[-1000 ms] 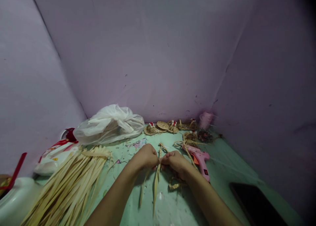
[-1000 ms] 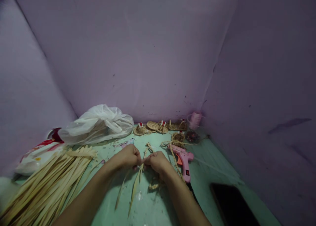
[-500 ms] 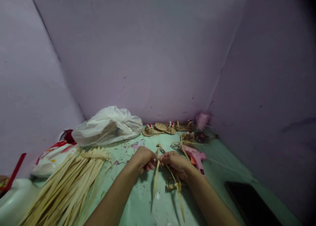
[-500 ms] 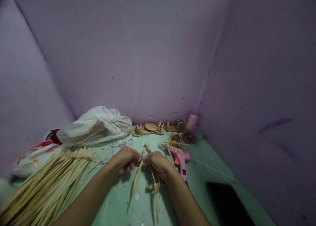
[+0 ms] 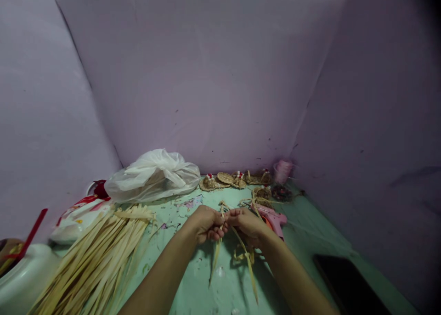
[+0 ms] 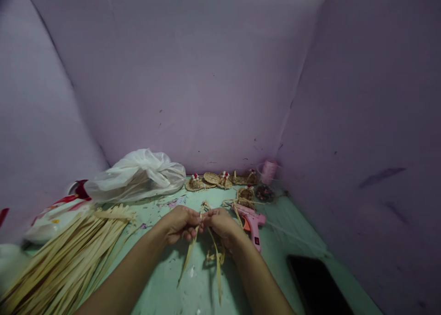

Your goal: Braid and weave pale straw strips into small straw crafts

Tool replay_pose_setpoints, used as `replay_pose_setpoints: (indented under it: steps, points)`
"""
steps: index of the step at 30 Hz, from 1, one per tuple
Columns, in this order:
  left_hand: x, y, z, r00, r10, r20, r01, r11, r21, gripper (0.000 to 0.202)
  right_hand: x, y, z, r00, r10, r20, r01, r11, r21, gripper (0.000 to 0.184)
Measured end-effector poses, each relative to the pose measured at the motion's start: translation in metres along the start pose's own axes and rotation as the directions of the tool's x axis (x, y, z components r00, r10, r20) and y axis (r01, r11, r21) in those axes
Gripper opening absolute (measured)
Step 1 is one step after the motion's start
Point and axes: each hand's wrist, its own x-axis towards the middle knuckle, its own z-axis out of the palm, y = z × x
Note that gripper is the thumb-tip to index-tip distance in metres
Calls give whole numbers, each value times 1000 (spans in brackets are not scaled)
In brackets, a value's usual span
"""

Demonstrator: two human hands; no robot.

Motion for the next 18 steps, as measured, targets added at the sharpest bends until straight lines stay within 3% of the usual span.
replay_pose_setpoints:
  steps: [3, 7, 10, 14, 18]
  points:
    - [2, -3, 3, 996, -79, -41, 81, 996, 37, 15, 0, 1, 0, 999, 25, -42, -32, 986, -163, 14]
    - [8, -11, 6, 983, -106, -152, 127, 983, 133, 17, 0, 2, 1, 988, 13, -155, -85, 882, -463, 10]
    - [12, -15, 10, 968, -79, -238, 136, 962, 235, 16, -2, 2, 4, 972, -77, -220, -97, 724, -682, 10]
    - [18, -20, 11, 932, 36, -361, 135, 888, 439, 14, -13, -6, 11, 942, -231, -244, -136, 404, -905, 21]
    - [20, -25, 10, 952, 24, -304, 74, 949, 307, 18, -25, -19, 23, 905, -271, -328, -252, 280, -926, 21]
